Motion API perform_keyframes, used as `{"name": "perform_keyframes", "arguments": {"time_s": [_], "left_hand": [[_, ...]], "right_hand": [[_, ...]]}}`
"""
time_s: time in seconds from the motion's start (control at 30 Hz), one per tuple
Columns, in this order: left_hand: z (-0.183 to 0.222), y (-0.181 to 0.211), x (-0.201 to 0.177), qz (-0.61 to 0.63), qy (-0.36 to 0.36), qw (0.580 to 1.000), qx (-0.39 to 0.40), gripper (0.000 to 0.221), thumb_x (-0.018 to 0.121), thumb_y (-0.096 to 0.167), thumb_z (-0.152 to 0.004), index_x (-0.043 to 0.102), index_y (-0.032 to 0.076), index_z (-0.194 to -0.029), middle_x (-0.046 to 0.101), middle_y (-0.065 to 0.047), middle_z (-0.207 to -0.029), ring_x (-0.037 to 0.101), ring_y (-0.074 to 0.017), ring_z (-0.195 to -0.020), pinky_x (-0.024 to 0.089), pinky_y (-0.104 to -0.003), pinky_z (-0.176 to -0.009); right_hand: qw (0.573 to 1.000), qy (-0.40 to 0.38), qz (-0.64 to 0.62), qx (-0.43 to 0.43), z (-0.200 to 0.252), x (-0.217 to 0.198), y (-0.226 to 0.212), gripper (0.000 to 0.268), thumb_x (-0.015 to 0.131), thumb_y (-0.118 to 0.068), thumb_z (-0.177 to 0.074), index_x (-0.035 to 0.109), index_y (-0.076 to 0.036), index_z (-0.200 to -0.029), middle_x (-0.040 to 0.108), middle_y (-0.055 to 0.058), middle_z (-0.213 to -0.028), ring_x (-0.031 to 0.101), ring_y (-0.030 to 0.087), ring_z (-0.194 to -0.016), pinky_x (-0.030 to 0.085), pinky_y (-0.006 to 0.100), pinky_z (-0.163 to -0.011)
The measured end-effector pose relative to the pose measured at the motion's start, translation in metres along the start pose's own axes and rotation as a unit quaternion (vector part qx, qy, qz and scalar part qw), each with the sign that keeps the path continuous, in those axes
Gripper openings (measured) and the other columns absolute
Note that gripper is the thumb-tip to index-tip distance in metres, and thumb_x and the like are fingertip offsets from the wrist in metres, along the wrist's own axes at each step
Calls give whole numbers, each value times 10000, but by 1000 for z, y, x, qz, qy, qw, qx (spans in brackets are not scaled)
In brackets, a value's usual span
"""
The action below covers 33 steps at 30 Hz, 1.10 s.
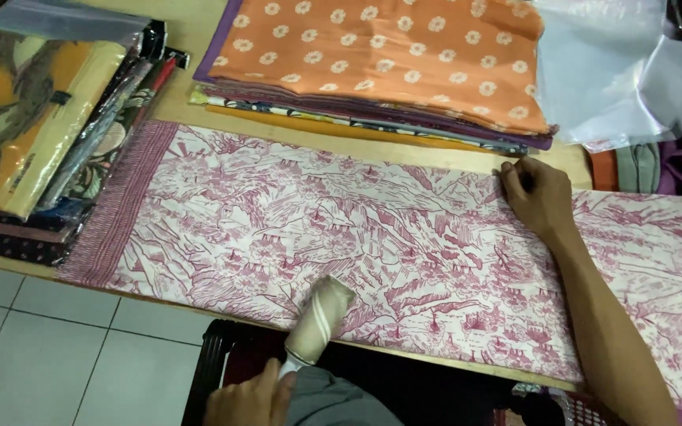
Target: Using a lint roller to remove lint and dust from a patterned scarf spread out on a work surface.
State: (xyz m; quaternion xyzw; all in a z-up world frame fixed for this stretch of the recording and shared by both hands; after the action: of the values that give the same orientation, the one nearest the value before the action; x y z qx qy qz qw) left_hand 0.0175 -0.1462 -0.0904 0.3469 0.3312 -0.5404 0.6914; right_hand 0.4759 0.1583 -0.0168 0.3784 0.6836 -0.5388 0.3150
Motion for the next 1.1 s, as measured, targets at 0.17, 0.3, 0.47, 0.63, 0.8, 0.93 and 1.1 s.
{"name": "perform_keyframes", "arguments": {"time_s": [0.17,0.3,0.47,0.63,0.8,0.93,1.1], "left_hand": [[-1,2,-19,-20,-3,999,-30,508,236,704,-965,468,314,-1193,760,-8,-831,749,-351,-806,535,-559,-703],[1,-3,-43,-26,-3,999,-40,530,160,680,-989,453,257,-1118,738,-36,-777,763,-324,-748,573,-511,-652],[-7,-25,-72,-51,12,993,-109,492,195,649,-1014,474,262,-1136,770,-21,-822,763,-320,-805,558,-504,-718],[-12,-53,-119,-54,15,984,-172,495,234,630,-1030,509,250,-1188,812,-65,-944,780,-362,-957,559,-559,-859],[-15,-87,-152,-3,39,968,-249,621,143,571,-1106,578,155,-1258,804,-196,-1096,755,-437,-1042,538,-555,-885],[-13,-93,-169,2,21,967,-255,590,149,561,-1109,556,176,-1293,805,-197,-1138,753,-435,-1090,526,-561,-913],[-31,-141,-161,33,50,941,-332,726,87,600,-1140,579,126,-1385,751,-298,-1278,701,-498,-1178,478,-602,-960]], "right_hand": [[1000,-2,-14,-5,2,-4,-7,380,614,-246,-1125,647,-36,-810,632,103,-678,515,208,-597,365,366,-564],[1000,-3,-18,-3,4,-4,-8,427,611,-246,-1129,573,-49,-752,564,87,-626,453,191,-580,317,364,-564],[1000,5,0,-21,1,0,0,383,618,-246,-1127,655,-31,-813,630,110,-658,495,208,-547,343,379,-534],[1000,5,-1,-18,0,-1,0,373,614,-225,-1120,666,-26,-809,627,106,-645,490,205,-537,338,368,-526],[1000,-12,-8,3,0,-2,-4,362,601,-228,-1114,658,-29,-817,657,120,-685,527,221,-569,370,367,-544],[1000,-2,-5,-3,2,-1,-1,411,619,-236,-1124,599,-49,-759,602,93,-630,475,196,-550,342,364,-538],[1000,4,-3,-18,0,1,2,321,632,-222,-1102,702,-24,-859,693,122,-734,568,227,-608,403,371,-551]]}}
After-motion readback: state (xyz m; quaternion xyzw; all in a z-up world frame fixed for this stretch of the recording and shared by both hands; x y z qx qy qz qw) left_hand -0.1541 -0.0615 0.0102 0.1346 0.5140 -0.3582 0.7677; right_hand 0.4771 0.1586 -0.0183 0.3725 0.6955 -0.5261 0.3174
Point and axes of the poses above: each hand's wrist, its own z-axis away from the middle knuckle, its own x-axis out of the palm, y = z × x, the point moved 2 cm from there along -z, towards the middle knuckle
